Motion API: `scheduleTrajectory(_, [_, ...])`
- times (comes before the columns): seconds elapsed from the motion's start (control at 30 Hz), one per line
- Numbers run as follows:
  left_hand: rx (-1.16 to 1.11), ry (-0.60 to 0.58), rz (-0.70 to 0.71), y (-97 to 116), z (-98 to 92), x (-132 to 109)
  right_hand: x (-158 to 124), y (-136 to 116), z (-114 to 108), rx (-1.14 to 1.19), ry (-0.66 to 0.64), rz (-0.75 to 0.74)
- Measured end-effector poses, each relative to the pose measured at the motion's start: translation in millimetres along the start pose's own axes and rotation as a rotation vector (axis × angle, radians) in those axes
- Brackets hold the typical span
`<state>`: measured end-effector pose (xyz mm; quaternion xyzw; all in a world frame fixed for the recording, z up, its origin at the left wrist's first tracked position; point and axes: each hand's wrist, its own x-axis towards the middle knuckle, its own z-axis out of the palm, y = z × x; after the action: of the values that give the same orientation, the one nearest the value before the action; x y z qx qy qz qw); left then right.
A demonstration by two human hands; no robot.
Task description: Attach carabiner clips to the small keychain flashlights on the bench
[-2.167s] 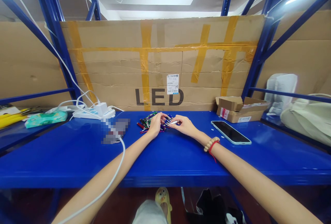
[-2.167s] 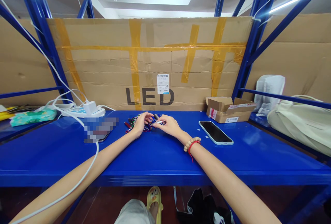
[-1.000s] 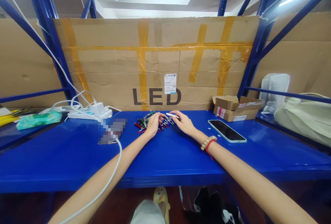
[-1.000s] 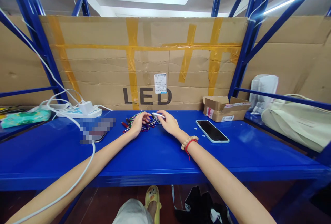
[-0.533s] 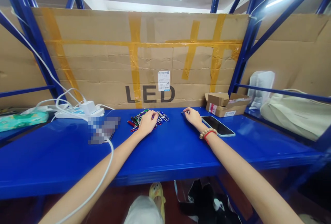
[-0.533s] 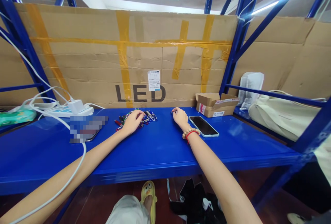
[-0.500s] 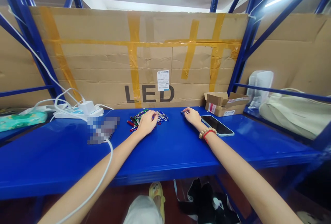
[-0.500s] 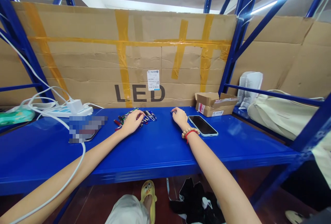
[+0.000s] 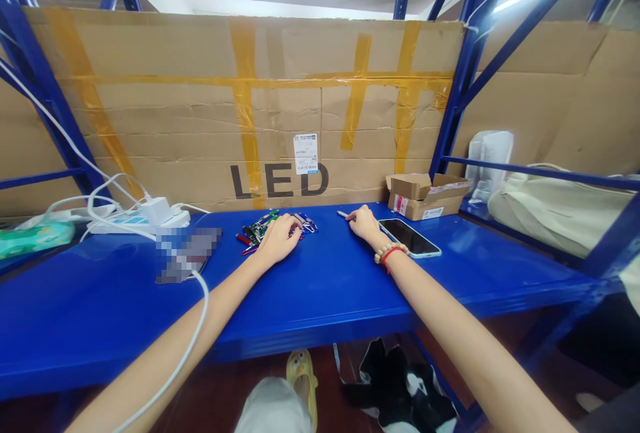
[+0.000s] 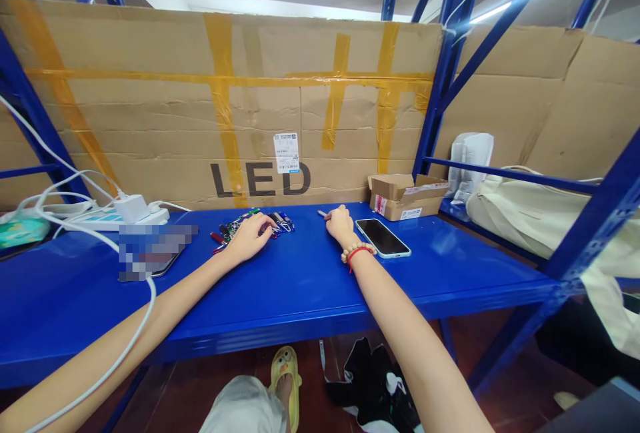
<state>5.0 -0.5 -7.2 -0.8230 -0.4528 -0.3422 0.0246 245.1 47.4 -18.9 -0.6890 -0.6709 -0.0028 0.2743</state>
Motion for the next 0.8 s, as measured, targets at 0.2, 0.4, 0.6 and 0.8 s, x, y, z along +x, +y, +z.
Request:
scheduleTrajectory(0.2, [0.003,0.004,0.013,-1,1.3,0,1,-2,2,-0.130,-0.050,0.008])
scheduleTrajectory(0.4, [0.024,-0.008,0.024,1,0.4,-1,3,0,2,-0.182,-0.054,0.059])
scheduleTrajectory(0.6, [0.023,-0.010,0.033,3,-0.2,-2,0,-3,-2,-0.243,-0.068,0.166])
scheduleTrajectory(0.8, [0.114,0.038,-0.049,4,-3.6,0,-4,-11,-7,-0.154,0.127,-0.055])
